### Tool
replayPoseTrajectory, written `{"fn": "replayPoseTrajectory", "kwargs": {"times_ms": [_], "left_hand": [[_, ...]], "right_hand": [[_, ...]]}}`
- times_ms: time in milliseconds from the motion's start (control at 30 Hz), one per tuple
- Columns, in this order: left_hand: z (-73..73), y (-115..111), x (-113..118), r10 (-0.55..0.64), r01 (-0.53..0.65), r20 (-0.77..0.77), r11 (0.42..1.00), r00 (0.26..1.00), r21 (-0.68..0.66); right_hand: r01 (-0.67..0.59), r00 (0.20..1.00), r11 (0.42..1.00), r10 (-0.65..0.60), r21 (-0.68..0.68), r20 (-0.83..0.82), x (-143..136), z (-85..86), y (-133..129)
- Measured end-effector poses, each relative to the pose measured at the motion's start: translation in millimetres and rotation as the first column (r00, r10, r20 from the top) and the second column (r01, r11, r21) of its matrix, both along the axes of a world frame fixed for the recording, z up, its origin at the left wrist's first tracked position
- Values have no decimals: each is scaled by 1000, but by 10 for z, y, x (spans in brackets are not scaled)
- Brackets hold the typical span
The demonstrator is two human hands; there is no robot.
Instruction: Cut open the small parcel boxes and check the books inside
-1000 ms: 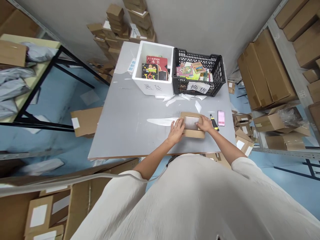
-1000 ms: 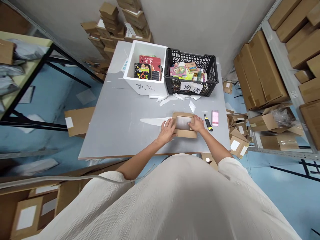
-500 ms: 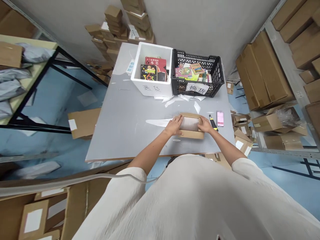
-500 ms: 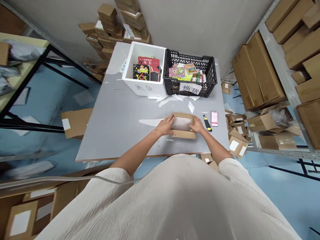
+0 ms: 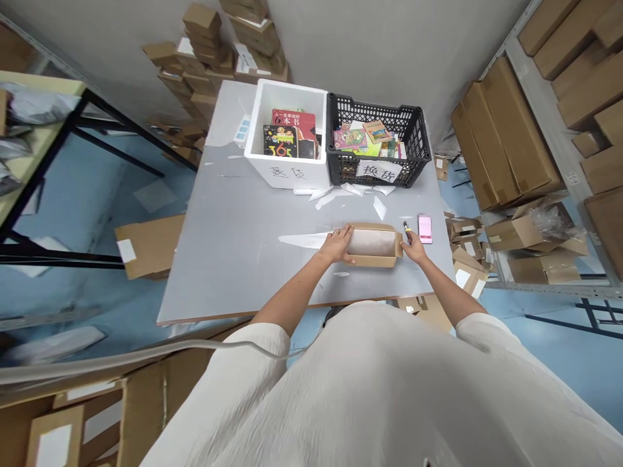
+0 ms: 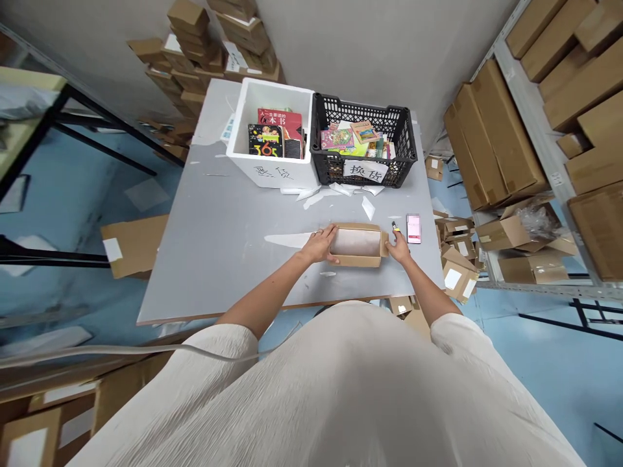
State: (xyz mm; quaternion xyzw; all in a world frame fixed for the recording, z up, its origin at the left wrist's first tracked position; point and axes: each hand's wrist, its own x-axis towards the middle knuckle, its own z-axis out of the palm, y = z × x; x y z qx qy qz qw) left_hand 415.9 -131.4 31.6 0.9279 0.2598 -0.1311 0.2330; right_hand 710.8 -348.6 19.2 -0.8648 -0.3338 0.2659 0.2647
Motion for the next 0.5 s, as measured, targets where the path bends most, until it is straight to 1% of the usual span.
{"fn": "replayPoseTrajectory", "kwargs": {"times_ms": [67, 133, 200, 267, 367, 500], "left_hand": [[-22, -9, -11, 9, -9, 18, 1000, 1000, -4], [-39, -15, -17, 18, -18, 32, 1000, 999, -8], [-48, -19, -19, 28, -28, 40, 1000, 999, -8], [-48, -24, -17, 37, -37, 38, 999, 999, -7], [-38, -36, -17, 49, -48, 34, 999, 998, -23], [-28, -55, -23, 62, -61, 42, 998, 997, -28]], "right_hand": [[-70, 990, 996, 77, -61, 118, -58, 54, 43], [-180, 956, 980, 195, -88, 219, -121, 139, 120], [-295, 907, 951, 310, -93, 285, -185, 234, 212], [-379, 862, 918, 396, -118, 315, -248, 320, 296], [-449, 808, 871, 490, -198, 327, -324, 418, 375], [-484, 763, 831, 554, -273, 333, -369, 499, 387]]}}
